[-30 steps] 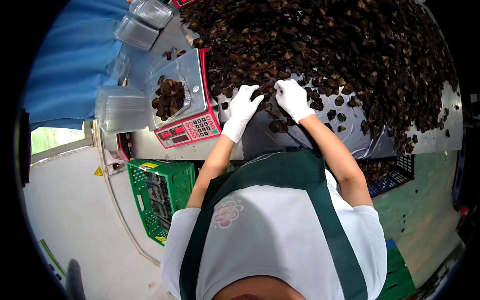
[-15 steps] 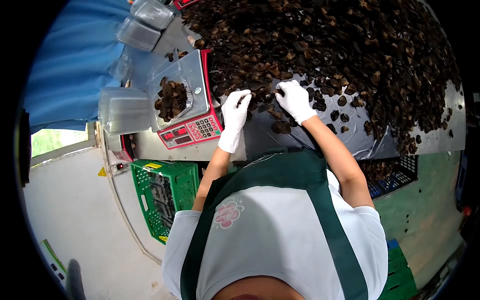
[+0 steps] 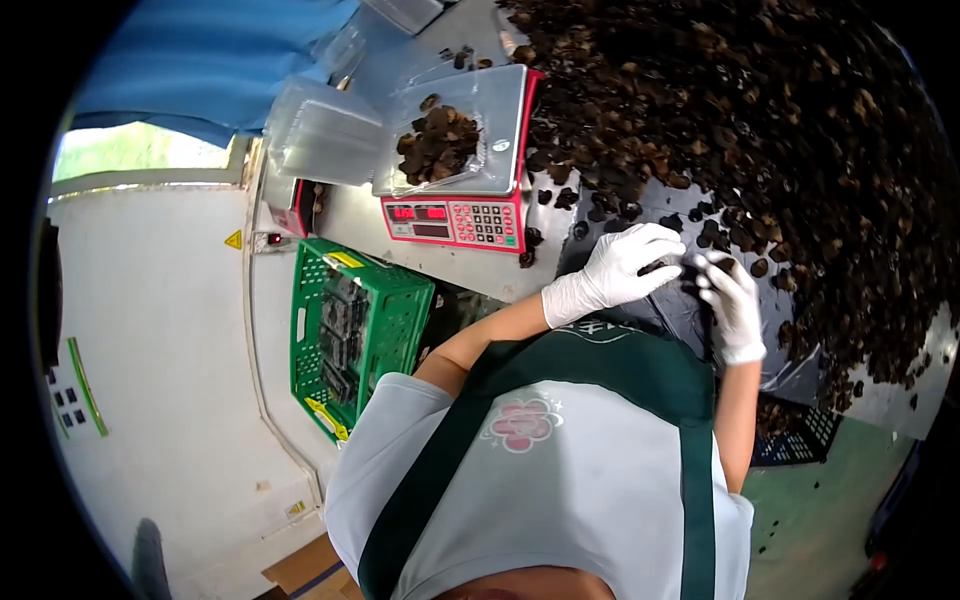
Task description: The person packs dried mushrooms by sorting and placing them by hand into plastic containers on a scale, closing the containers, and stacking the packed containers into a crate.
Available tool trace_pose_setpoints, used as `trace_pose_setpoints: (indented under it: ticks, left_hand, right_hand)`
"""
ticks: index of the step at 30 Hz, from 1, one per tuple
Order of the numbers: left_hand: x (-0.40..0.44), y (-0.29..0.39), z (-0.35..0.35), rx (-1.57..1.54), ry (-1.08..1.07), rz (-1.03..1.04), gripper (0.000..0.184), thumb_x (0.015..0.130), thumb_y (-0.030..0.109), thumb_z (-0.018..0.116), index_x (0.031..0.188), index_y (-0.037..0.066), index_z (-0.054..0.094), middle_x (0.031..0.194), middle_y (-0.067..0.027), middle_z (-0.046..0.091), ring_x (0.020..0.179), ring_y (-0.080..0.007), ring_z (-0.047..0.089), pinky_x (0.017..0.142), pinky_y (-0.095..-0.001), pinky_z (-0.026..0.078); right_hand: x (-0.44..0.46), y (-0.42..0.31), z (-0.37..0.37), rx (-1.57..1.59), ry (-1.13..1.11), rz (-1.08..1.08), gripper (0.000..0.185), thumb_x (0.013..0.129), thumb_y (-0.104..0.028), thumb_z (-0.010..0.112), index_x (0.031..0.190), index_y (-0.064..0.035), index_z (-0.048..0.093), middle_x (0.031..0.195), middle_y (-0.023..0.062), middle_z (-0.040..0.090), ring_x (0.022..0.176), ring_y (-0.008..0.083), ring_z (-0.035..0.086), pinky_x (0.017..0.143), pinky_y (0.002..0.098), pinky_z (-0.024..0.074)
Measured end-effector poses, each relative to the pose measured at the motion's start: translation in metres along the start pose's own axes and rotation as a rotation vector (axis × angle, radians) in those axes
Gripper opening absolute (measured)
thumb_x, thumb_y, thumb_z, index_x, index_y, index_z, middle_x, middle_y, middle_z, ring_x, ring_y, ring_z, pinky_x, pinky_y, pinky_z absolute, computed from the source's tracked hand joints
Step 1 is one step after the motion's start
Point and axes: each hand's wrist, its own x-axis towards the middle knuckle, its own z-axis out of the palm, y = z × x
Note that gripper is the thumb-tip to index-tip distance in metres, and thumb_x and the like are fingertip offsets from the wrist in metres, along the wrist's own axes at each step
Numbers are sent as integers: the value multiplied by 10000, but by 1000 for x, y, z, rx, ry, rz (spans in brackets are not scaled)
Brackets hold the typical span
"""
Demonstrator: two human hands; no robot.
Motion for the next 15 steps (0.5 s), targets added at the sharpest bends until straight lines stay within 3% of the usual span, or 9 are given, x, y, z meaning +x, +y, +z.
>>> trace_pose_setpoints:
  ticks: [3, 5, 7, 9, 11, 12, 13, 14, 15]
  left_hand:
    - [-10, -17, -6, -5, 52, -96, 206, 785, 186, 704, 962, 88, 666, 1007, -70, 650, 904, -254, 638, 782, -337, 528]
    - [-19, -34, -12, 110, 94, -121, 203, 786, 179, 703, 960, 81, 665, 993, -75, 655, 895, -257, 638, 773, -335, 527]
    - [-30, -53, -13, 131, 125, -125, 182, 785, 161, 701, 942, 75, 671, 972, -80, 665, 894, -248, 645, 790, -330, 520]
    - [-31, -43, -30, 115, 142, -252, 161, 775, 144, 707, 918, 77, 678, 960, -74, 674, 888, -233, 650, 825, -323, 507]
    - [-33, -53, -37, 205, 197, -154, 123, 774, 140, 698, 884, 86, 687, 941, -57, 686, 888, -221, 652, 850, -328, 502]
    - [-30, -51, -45, 275, 174, -115, 141, 771, 143, 699, 898, 83, 686, 955, -57, 685, 891, -224, 651, 851, -330, 499]
    - [-37, -62, -41, 247, 210, -119, 162, 774, 147, 703, 921, 81, 682, 958, -60, 680, 891, -229, 649, 844, -329, 502]
    - [-43, -73, -40, 333, 214, -131, 185, 779, 158, 709, 944, 80, 678, 960, -65, 672, 875, -229, 651, 806, -321, 518]
    - [-45, -73, -42, 317, 193, -229, 199, 784, 166, 714, 957, 76, 675, 951, -67, 660, 856, -212, 655, 764, -303, 529]
  right_hand:
    - [-41, -29, -34, -178, 224, -55, 186, 879, -64, 597, 1059, -16, 593, 1061, 63, 641, 738, 79, 563, 634, 198, 445]
    - [-74, -51, -63, -320, 342, -97, 159, 875, -47, 592, 1029, -9, 608, 987, 42, 649, 692, 63, 518, 615, 193, 407]
    - [-105, -55, -137, -561, 403, -45, 145, 868, -26, 594, 1008, -1, 623, 908, 26, 651, 660, 57, 477, 599, 194, 378]
    - [-136, -40, -237, -740, 523, 54, 208, 814, -31, 649, 1016, 7, 624, 837, 14, 644, 655, 84, 494, 622, 230, 421]
    - [-164, -38, -274, -1325, 640, 269, 338, 750, -67, 711, 1064, 9, 613, 870, 45, 670, 731, 119, 572, 694, 277, 482]
    - [-181, -23, -310, -1221, 570, 123, 472, 708, -106, 743, 1147, -12, 600, 967, 121, 696, 873, 192, 655, 795, 319, 503]
    - [-185, -37, -287, -1446, 709, 247, 530, 723, -127, 742, 1221, -44, 580, 1084, 187, 669, 995, 258, 660, 840, 336, 500]
    - [-181, -46, -249, -1461, 815, 160, 527, 760, -150, 726, 1254, -61, 565, 1109, 198, 654, 1026, 297, 644, 853, 350, 495]
    - [-170, -30, -269, -1438, 835, -12, 466, 813, -165, 694, 1250, -65, 570, 1104, 181, 663, 1012, 281, 654, 853, 333, 496]
